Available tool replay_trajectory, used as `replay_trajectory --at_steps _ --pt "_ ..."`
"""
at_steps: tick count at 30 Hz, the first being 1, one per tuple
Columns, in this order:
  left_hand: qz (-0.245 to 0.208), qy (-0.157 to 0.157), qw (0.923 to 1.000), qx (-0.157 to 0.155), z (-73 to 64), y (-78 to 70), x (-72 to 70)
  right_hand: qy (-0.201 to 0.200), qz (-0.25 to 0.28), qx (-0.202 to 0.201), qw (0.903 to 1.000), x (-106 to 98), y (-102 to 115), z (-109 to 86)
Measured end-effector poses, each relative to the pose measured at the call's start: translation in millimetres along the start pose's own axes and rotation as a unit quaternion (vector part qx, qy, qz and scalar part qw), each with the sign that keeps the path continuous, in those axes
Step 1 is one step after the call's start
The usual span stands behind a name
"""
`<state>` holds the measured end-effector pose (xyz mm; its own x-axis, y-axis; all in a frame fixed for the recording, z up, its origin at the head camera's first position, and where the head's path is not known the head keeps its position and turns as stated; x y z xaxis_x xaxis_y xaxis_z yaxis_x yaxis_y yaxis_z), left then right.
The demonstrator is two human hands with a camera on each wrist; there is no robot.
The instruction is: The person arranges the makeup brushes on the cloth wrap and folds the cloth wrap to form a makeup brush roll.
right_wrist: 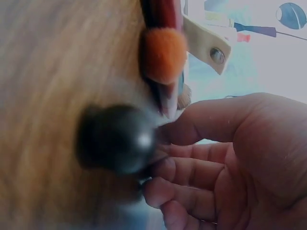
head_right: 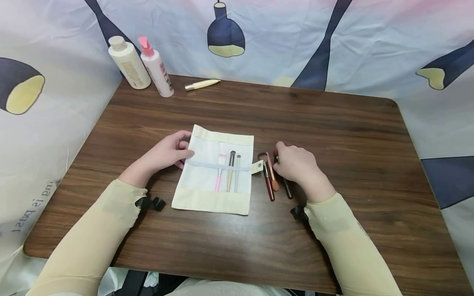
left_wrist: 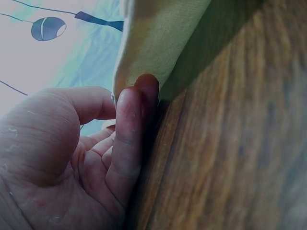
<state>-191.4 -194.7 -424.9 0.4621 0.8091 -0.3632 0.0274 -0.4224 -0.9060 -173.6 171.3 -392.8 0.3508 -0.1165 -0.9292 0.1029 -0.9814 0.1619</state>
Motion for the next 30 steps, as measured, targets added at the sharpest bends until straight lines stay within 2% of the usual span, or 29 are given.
replay_trajectory --at_steps 4,7,10,12,15,18,21,23,25,30 --pt "-0.001 0.0 1.0 0.0 0.5 -0.4 0.7 -0.01 0.012 0.021 0.9997 0.1 -0.1 2.1" --pt "-0.002 -0.001 1.0 0.0 0.4 -0.6 0.9 -0.023 0.042 0.022 0.9986 -0.4 -4.0 5.7" --pt "-0.004 -0.001 1.0 -0.001 0.1 -0.9 0.8 -0.03 0.104 0.001 0.9941 -2.9 -9.6 8.9" --pt "-0.003 0.0 1.0 -0.002 -0.1 -1.1 0.6 -0.022 0.169 -0.018 0.9853 -4.9 -13.3 10.6" --pt "-0.002 0.001 1.0 -0.002 0.2 -1.5 0.4 -0.002 0.281 -0.047 0.9586 -10.0 -15.5 10.7" --pt "0.0 -0.001 1.0 -0.002 -0.6 -2.9 -1.0 0.014 0.391 -0.072 0.9176 -15.3 -10.5 11.6" --pt "0.001 0.0 1.0 0.002 -0.6 -4.4 -0.9 0.015 0.478 -0.082 0.8743 -16.6 -1.1 14.8" --pt "0.0 0.002 1.0 0.004 -0.5 -5.2 -0.4 0.009 0.517 -0.079 0.8523 -15.5 6.5 19.2" --pt "-0.002 0.001 1.0 0.005 -0.6 -5.4 0.0 0.001 0.538 -0.069 0.8399 -12.6 13.7 26.7" --pt "-0.007 0.0 1.0 0.0 -3.1 -5.6 0.4 -0.024 0.56 -0.03 0.8275 -4.5 27.9 46.9"
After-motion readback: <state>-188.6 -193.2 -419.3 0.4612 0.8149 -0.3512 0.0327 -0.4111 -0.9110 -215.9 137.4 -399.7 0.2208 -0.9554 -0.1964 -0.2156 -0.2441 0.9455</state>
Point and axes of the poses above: each hand's wrist, its own z-axis towards the middle knuckle, its own x-axis out of the palm, y = z × x, the point moved 2 cm from there along z, towards the middle knuckle, and after that the axes turned 6 degrees about x, right-handed, at the moved point
